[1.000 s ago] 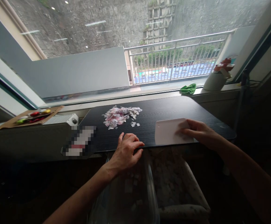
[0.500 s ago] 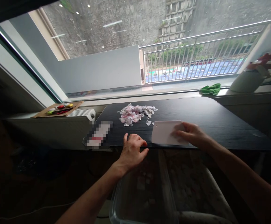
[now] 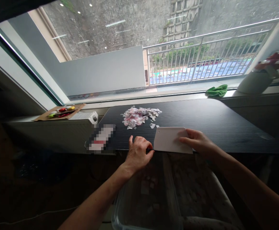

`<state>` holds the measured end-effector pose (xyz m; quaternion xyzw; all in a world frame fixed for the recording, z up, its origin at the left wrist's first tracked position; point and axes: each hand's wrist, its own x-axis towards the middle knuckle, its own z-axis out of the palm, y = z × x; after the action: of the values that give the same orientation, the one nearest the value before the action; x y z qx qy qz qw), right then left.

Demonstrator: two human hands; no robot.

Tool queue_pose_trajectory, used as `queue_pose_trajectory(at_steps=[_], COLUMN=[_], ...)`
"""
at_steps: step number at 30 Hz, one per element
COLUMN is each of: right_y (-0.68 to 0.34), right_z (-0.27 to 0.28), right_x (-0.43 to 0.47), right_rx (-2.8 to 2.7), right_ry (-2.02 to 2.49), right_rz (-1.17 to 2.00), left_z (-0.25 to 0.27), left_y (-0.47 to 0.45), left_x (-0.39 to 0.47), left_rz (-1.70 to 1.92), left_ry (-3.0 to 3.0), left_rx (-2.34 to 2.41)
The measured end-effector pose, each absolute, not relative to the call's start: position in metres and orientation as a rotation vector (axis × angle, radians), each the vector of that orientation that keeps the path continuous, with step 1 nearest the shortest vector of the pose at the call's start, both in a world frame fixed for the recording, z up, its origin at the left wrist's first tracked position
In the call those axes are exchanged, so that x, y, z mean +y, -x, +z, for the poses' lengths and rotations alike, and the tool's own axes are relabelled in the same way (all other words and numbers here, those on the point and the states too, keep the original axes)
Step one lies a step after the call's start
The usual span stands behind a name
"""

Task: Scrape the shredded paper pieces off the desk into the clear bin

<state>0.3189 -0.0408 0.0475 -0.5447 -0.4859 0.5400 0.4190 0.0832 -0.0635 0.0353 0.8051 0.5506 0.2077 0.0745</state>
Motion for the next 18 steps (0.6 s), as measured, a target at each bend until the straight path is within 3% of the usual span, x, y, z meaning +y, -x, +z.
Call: queue_pose_trajectory(at_steps=[5,12,18], right_y=[-0.328,-0.330,-0.313], right_z=[0.047,0.051,0.057], right_x=[-0.045,-0.018,0.012], right_rx=[-1.285,-1.322,-1.381], right_ry=[1.332,1.412,1.397], right_rz=[1.388,0.838,0.733], left_z=[0.037,0.043,0.037], left_y=[-0.079,-0.061,-0.053], left_x=[-0.065,-0.050,-0.013], left_rz=[0.621,0.729,0.874], left_ry=[-2.418,-2.395,-2.342], left_rx=[1.650,1.724,1.843])
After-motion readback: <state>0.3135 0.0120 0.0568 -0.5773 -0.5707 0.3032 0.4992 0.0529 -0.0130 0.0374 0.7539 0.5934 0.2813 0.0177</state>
